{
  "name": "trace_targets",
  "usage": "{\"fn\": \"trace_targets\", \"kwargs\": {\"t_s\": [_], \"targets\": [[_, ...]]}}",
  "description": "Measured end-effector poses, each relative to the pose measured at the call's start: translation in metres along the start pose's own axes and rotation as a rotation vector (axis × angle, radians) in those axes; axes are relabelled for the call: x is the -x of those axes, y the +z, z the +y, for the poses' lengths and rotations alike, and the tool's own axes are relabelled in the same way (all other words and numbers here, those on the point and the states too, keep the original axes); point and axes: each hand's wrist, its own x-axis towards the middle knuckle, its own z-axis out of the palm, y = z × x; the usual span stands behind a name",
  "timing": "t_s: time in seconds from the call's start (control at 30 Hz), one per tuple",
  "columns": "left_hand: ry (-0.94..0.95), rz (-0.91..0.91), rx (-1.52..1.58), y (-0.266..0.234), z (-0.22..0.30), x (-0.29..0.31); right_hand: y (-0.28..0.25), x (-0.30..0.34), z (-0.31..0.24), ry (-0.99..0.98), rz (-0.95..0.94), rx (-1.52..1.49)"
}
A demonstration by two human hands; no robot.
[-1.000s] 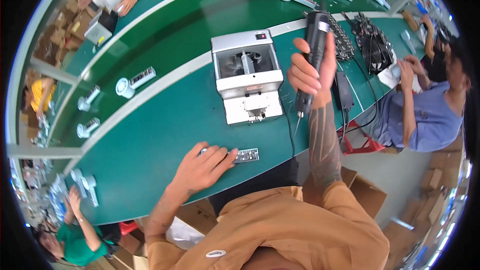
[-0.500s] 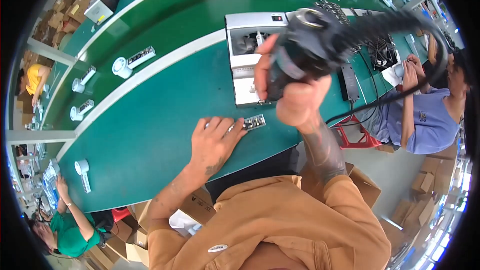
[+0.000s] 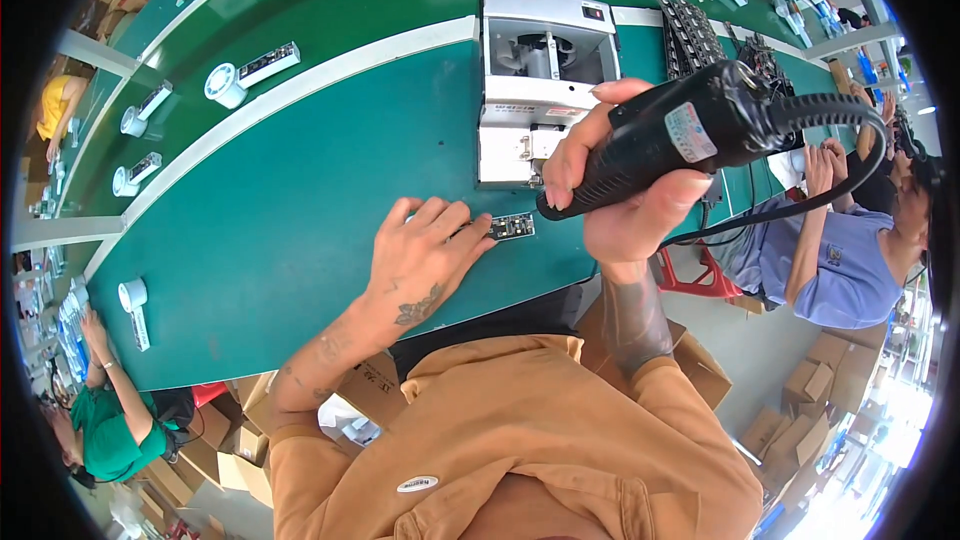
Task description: The person assembles electronic components and a PCB into a plastic housing using an electric screwdriver to secure them with screws.
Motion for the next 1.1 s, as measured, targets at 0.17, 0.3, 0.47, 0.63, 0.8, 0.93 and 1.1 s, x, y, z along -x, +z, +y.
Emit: {"fn": "trace_targets", "kwargs": {"t_s": [0.17, 0.3, 0.47, 0.63, 0.8, 0.93, 1.1], "targets": [[-0.009, 0.014, 0.008, 0.003, 0.003, -0.001, -0.006, 0.003, 0.01, 0.022, 0.018, 0.007], [-0.012, -0.023, -0.035, 0.006, 0.002, 0.001, -0.007, 0.006, 0.014, 0.009, 0.009, -0.055], [0.053, 0.03, -0.058, 0.011, -0.001, 0.0, -0.01, 0.012, 0.022, -0.037, -0.051, -0.077], [0.067, 0.032, -0.045, 0.01, 0.002, -0.005, -0.014, 0.011, 0.025, -0.05, -0.013, -0.201], [0.057, 0.023, -0.063, 0.012, 0.005, -0.004, -0.029, 0.007, -0.007, 0.073, -0.019, -0.299], [0.061, 0.035, -0.075, 0.015, 0.009, -0.008, -0.025, -0.018, -0.027, -0.357, -0.105, -0.445], [0.052, 0.032, -0.068, 0.015, 0.007, -0.01, 0.001, -0.031, -0.018, -0.146, 0.089, 0.203]]}}
